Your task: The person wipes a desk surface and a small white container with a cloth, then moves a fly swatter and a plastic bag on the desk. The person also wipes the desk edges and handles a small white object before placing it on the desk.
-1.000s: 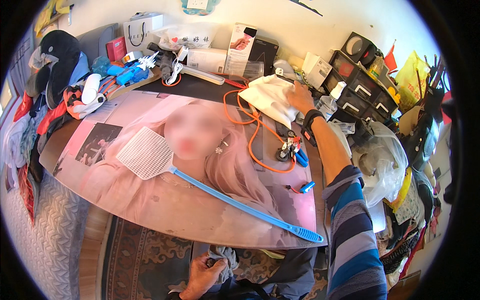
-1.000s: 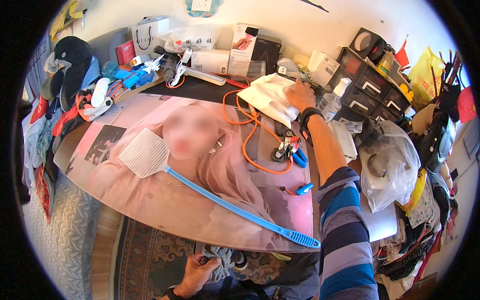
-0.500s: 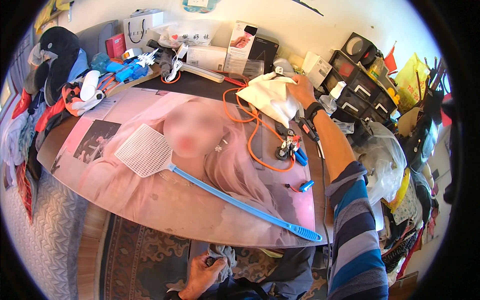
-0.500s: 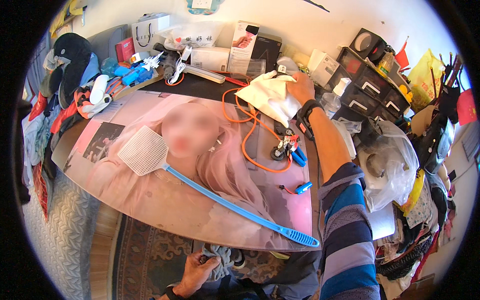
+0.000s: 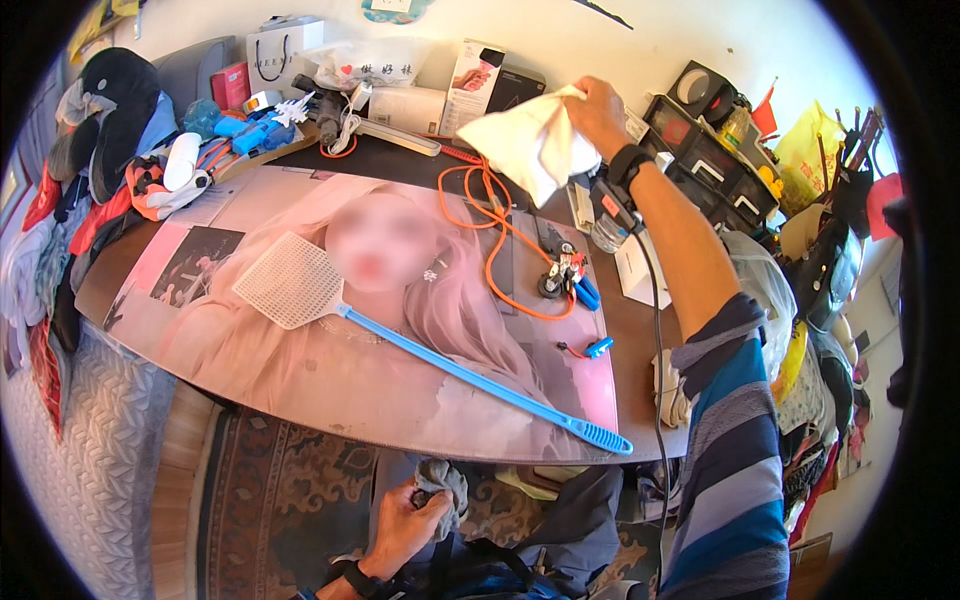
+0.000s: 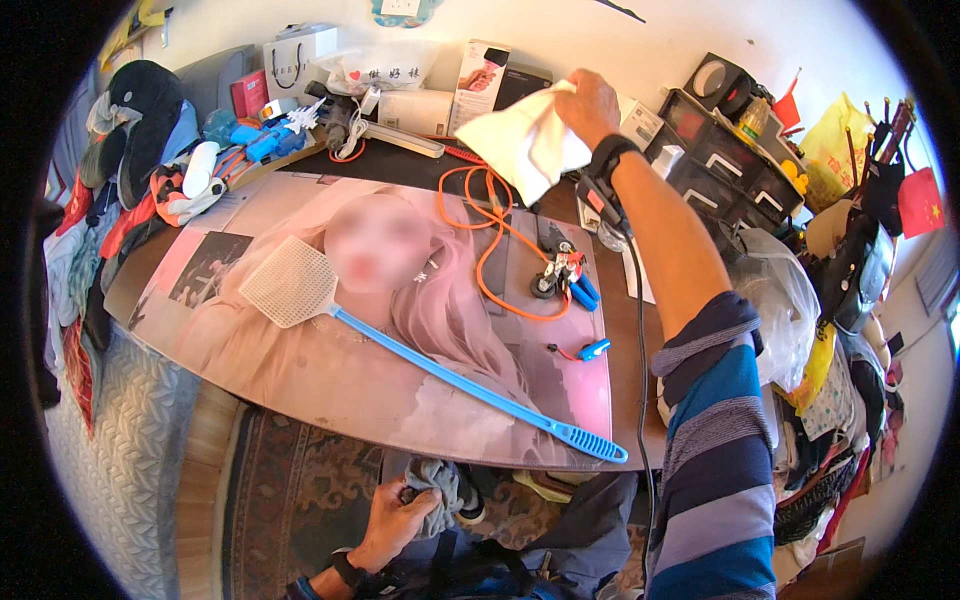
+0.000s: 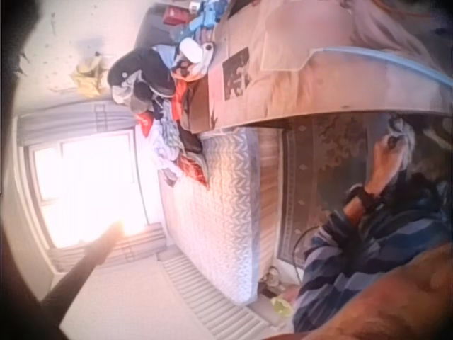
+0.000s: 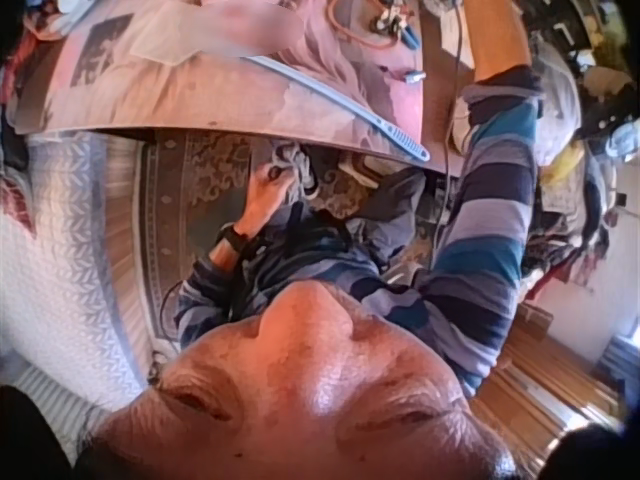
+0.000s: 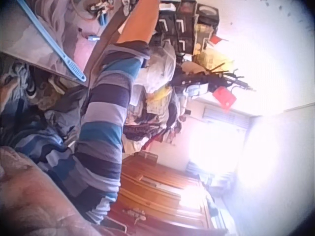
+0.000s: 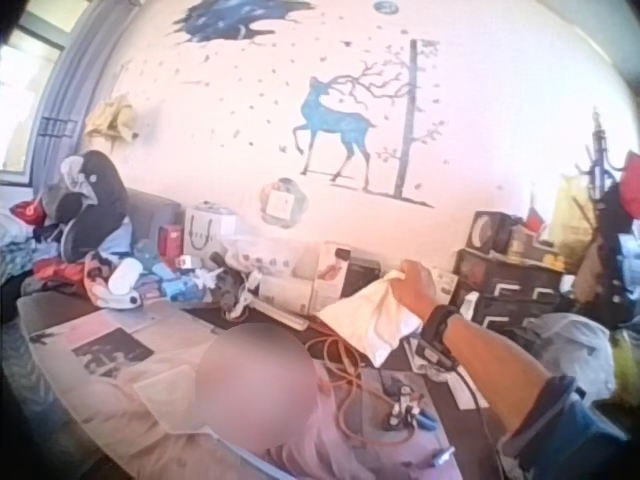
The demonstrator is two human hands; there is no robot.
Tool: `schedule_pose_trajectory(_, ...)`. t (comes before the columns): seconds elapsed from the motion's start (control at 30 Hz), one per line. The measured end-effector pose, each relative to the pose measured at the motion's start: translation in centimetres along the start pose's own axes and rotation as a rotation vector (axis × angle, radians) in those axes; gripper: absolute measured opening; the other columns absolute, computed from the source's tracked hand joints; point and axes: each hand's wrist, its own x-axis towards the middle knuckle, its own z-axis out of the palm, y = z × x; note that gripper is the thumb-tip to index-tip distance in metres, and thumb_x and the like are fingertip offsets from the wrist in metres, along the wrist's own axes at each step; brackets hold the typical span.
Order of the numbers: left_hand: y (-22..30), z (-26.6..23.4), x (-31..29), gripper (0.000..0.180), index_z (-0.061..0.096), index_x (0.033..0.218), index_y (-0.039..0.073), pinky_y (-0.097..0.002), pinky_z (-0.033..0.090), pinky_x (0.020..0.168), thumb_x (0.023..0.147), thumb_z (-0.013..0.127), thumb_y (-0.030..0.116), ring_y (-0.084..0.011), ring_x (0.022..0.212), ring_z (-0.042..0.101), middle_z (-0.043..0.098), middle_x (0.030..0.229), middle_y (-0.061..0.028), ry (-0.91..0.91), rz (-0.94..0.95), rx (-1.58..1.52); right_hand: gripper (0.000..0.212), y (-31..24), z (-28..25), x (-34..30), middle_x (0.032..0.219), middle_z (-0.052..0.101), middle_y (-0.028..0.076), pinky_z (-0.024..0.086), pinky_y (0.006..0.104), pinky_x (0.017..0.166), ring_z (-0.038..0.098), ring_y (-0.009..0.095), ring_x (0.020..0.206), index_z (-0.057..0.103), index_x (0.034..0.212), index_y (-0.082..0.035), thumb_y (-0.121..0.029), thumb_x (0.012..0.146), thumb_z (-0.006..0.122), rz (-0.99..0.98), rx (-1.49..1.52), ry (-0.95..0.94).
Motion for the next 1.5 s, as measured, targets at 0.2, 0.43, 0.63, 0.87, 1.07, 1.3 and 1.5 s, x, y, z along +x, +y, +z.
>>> schedule_pose_trajectory(0.2, 0.8, 0.4, -0.5, 0.013, 0.073, 0.113, -0.001, -0.0247, 0.051, 0.064, 0.104, 0.074, 0.008, -0.0049, 0.075, 0.062, 0.071, 0.088, 0.0008, -0.073, 0.01, -0.066, 0.04, -3.9, -4.0, 0.6, 0.112, 0.079, 0.027, 0.057, 0.0484, 0.097, 0.074, 0.044, 0.11, 0.079, 0.114, -0.001, -0.022, 0.083, 0.065, -0.084, 0.024, 0.028)
schedule_pose_trajectory(0.43, 3.6, 1.9, -2.4, 0.028, 0.071, 0.13, -0.003, -0.0277, 0.059, 0.074, 0.105, 0.075, 0.009, -0.0095, 0.084, 0.069, 0.076, 0.102, -0.0053, -0.209, 0.015, -0.15, 0.035, -6.2, -8.2, -1.1, 0.106, 0.082, 0.019, 0.061, 0.0423, 0.089, 0.079, 0.033, 0.099, 0.08, 0.114, -0.005, -0.031, 0.091, 0.072, -0.09, -0.013, 0.015)
schedule_pose_trajectory(0.63, 11.6, 2.3, -6.7, 0.037, 0.069, 0.137, -0.004, -0.0304, 0.06, 0.083, 0.103, 0.076, 0.01, -0.0116, 0.09, 0.071, 0.078, 0.11, -0.008, -0.223, 0.277, 0.011, 0.037, -7.1, -12.0, -4.3, 0.106, 0.08, 0.025, 0.059, 0.047, 0.093, 0.077, 0.041, 0.103, 0.08, 0.113, -0.003, -0.024, 0.085, 0.067, -0.131, 0.091, 0.025)
schedule_pose_trajectory(0.87, 21.5, -1.5, -3.4, 0.023, 0.073, 0.12, -0.005, -0.0308, 0.06, 0.079, 0.1, 0.072, 0.007, -0.0115, 0.089, 0.073, 0.079, 0.104, -0.0066, 0.146, 0.802, 0.343, 0.032, -7.5, -14.1, -9.6, 0.106, 0.079, 0.026, 0.059, 0.048, 0.092, 0.078, 0.041, 0.102, 0.079, 0.112, -0.004, -0.023, 0.089, 0.068, -0.145, 0.115, -0.047)
schedule_pose_trajectory(1.07, 26.2, -5.4, 5.1, 0.037, 0.073, 0.121, 0.002, -0.0444, 0.059, 0.092, 0.089, 0.081, 0.02, -0.0348, 0.098, 0.073, 0.073, 0.113, -0.0169, 0.569, 0.894, 1.174, 0.025, -6.7, -13.2, -14.6, 0.11, 0.076, 0.025, 0.056, 0.0536, 0.093, 0.072, 0.046, 0.106, 0.074, 0.109, -0.002, -0.017, 0.09, 0.067, -0.235, 0.155, -0.035)
schedule_pose_trajectory(1.3, 23.0, -1.3, 4.8, 0.048, 0.068, 0.132, 0.001, -0.0401, 0.057, 0.095, 0.092, 0.083, 0.021, -0.0336, 0.107, 0.071, 0.071, 0.123, -0.0187, 0.47, 0.987, 1.052, 0.018, -7.0, -12.2, -20.2, 0.099, 0.061, 0.02, 0.053, 0.0547, 0.084, 0.067, 0.044, 0.096, 0.066, 0.108, -0.004, -0.005, 0.091, 0.063, -0.462, 0.091, 0.018)
schedule_pose_trajectory(1.5, 18.3, 5.8, 5.4, 0.045, 0.064, 0.137, 0.002, -0.0328, 0.058, 0.088, 0.111, 0.067, 0.039, -0.0181, 0.105, 0.073, 0.075, 0.123, -0.0093, -0.159, 0.5, 0.322, 0.017, -9.8, -12.0, -25.7, 0.099, 0.057, 0.01, 0.051, 0.0429, 0.081, 0.063, 0.03, 0.096, 0.065, 0.103, -0.009, -0.013, 0.087, 0.067, -0.799, -0.092, 0.003)
